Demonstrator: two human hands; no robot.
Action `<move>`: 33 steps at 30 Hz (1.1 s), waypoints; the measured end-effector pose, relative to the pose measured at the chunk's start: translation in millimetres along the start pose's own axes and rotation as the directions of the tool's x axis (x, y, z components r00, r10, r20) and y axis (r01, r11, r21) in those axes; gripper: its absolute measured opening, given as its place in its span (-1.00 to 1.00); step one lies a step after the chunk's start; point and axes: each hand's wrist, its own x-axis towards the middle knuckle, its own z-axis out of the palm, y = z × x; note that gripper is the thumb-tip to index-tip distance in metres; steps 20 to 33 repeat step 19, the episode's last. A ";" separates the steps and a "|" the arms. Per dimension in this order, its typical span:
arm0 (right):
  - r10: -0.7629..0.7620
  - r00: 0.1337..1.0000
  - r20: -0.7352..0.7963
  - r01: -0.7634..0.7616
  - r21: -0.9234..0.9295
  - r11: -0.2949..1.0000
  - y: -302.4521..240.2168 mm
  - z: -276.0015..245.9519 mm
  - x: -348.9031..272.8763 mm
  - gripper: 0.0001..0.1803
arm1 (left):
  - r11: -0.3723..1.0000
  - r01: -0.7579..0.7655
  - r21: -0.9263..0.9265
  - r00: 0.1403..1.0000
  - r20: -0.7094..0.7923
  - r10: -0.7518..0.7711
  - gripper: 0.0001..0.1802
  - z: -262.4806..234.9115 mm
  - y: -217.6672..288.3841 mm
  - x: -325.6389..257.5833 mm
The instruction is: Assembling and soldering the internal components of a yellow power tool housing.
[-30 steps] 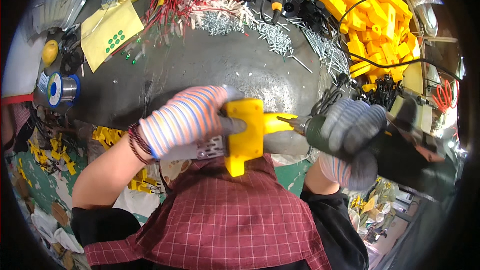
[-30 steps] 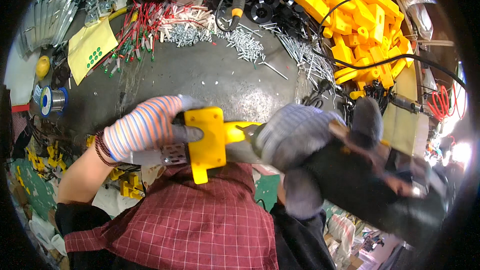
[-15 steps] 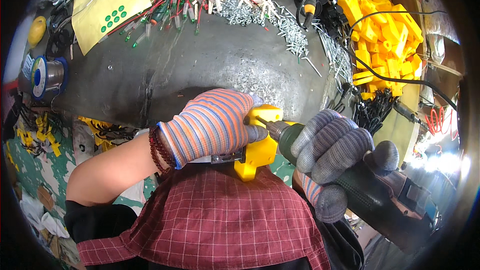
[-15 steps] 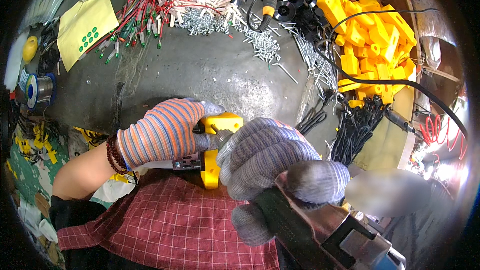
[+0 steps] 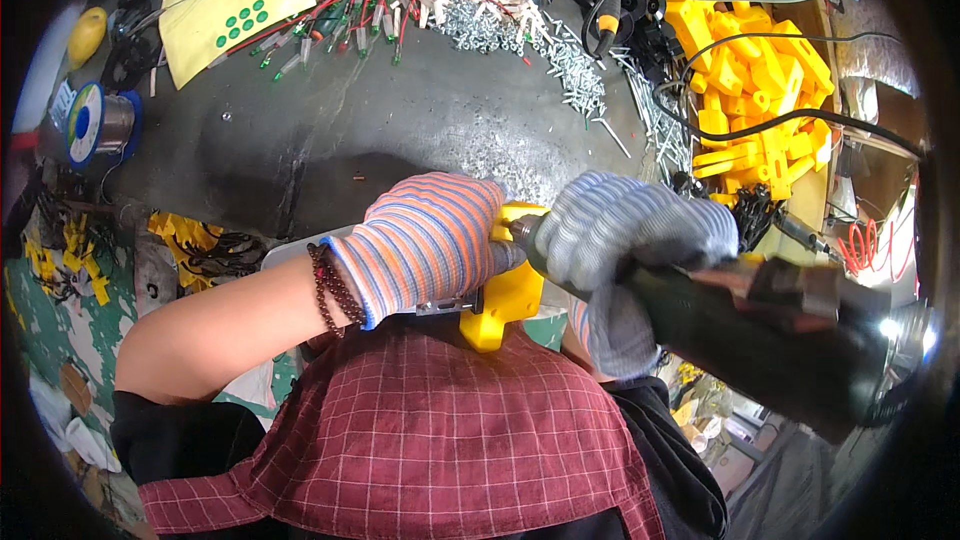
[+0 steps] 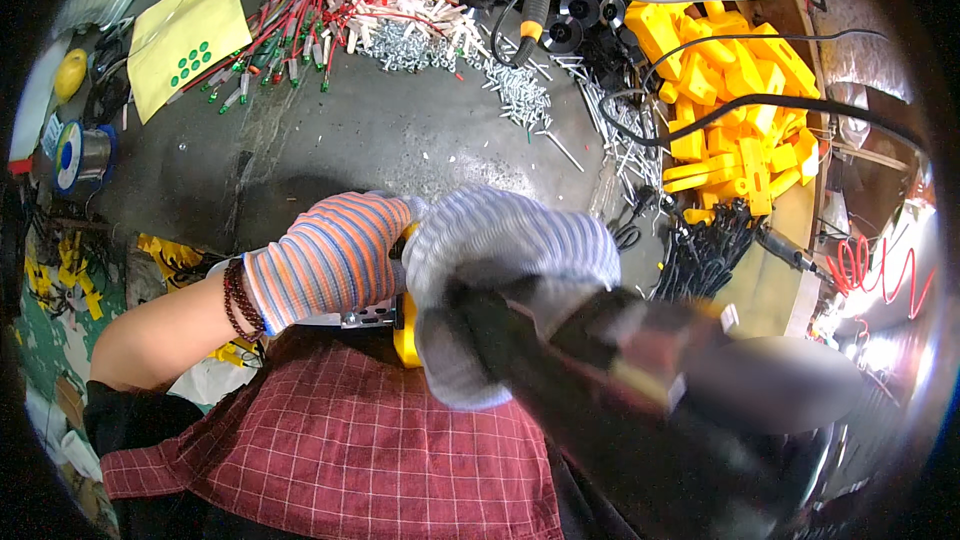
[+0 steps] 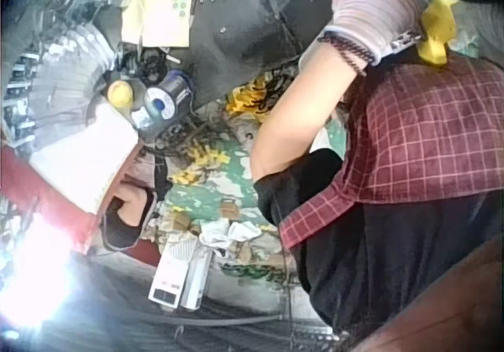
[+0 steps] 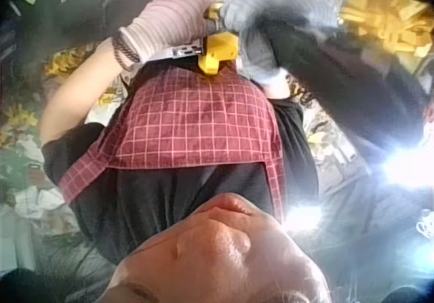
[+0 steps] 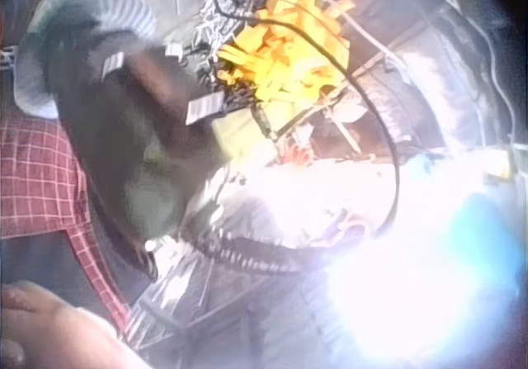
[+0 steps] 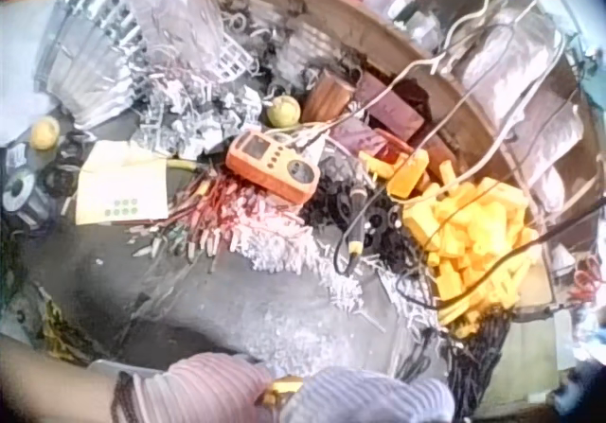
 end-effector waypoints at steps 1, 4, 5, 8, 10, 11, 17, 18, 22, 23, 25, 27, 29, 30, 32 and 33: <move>0.020 0.988 -0.155 -0.036 -0.105 0.994 -0.5 14.9 -1.8 -0.67 | 1.000 0.028 0.002 1.000 -0.003 -0.028 -0.54 2.5 1.1 -2.1; 0.082 0.900 -0.427 -0.174 -0.181 0.968 -14.7 22.5 -15.2 -0.68 | 0.999 -0.003 0.038 1.000 -0.010 0.003 -0.55 2.1 2.6 4.7; 0.156 0.849 -0.504 -0.237 -0.101 0.966 -20.8 21.2 -22.2 -0.67 | 0.999 -0.035 0.003 0.999 -0.023 0.035 -0.53 5.3 -1.0 4.5; 0.403 0.632 -0.662 -0.389 0.179 0.904 -30.2 10.8 -45.5 -0.64 | 0.999 -0.037 -0.023 0.999 -0.017 0.036 -0.48 10.5 -6.0 3.8; 0.335 0.812 -0.478 -0.340 0.080 0.937 -49.5 2.5 -16.2 -0.69 | 0.999 0.005 -0.046 1.000 -0.008 -0.006 -0.46 9.4 -2.5 1.9; 0.192 0.932 -0.306 -0.203 -0.004 0.979 -52.3 -17.0 -14.2 -0.70 | 0.998 0.016 -0.053 1.000 -0.022 -0.017 -0.50 12.3 -4.2 3.0; -0.122 0.902 -0.414 -0.001 -0.284 0.959 -30.5 -22.5 -31.3 -0.61 | 0.978 -0.019 -0.207 0.999 0.024 0.025 -0.48 4.6 -2.5 6.0; -0.165 0.864 -0.476 -0.007 -0.339 0.941 -18.9 -7.9 -34.5 -0.58 | 0.989 0.032 -0.144 0.999 0.038 -0.027 -0.49 6.3 -1.0 7.6; -0.160 0.860 -0.484 -0.014 -0.337 0.941 -18.7 -8.4 -36.0 -0.58 | 0.993 0.083 -0.081 0.996 0.049 -0.079 -0.49 7.6 0.4 8.3; -0.160 0.860 -0.484 -0.014 -0.337 0.941 -18.7 -8.4 -36.0 -0.58 | 0.993 0.083 -0.081 0.996 0.049 -0.079 -0.49 7.6 0.4 8.3; -0.160 0.860 -0.484 -0.014 -0.337 0.941 -18.7 -8.4 -36.0 -0.58 | 0.993 0.083 -0.081 0.996 0.049 -0.079 -0.49 7.6 0.4 8.3; -0.160 0.860 -0.484 -0.014 -0.337 0.941 -18.7 -8.4 -36.0 -0.58 | 0.993 0.083 -0.081 0.996 0.049 -0.079 -0.49 7.6 0.4 8.3; -0.160 0.860 -0.484 -0.014 -0.337 0.941 -18.7 -8.4 -36.0 -0.58 | 0.993 0.083 -0.081 0.996 0.049 -0.079 -0.49 7.6 0.4 8.3; -0.160 0.860 -0.484 -0.014 -0.337 0.941 -18.7 -8.4 -36.0 -0.58 | 0.993 0.083 -0.081 0.996 0.049 -0.079 -0.49 7.6 0.4 8.3; -0.160 0.860 -0.484 -0.014 -0.337 0.941 -18.7 -8.4 -36.0 -0.58 | 0.993 0.083 -0.081 0.996 0.049 -0.079 -0.49 7.6 0.4 8.3; -0.160 0.860 -0.484 -0.014 -0.337 0.941 -18.7 -8.4 -36.0 -0.58 | 0.993 0.083 -0.081 0.996 0.049 -0.079 -0.49 7.6 0.4 8.3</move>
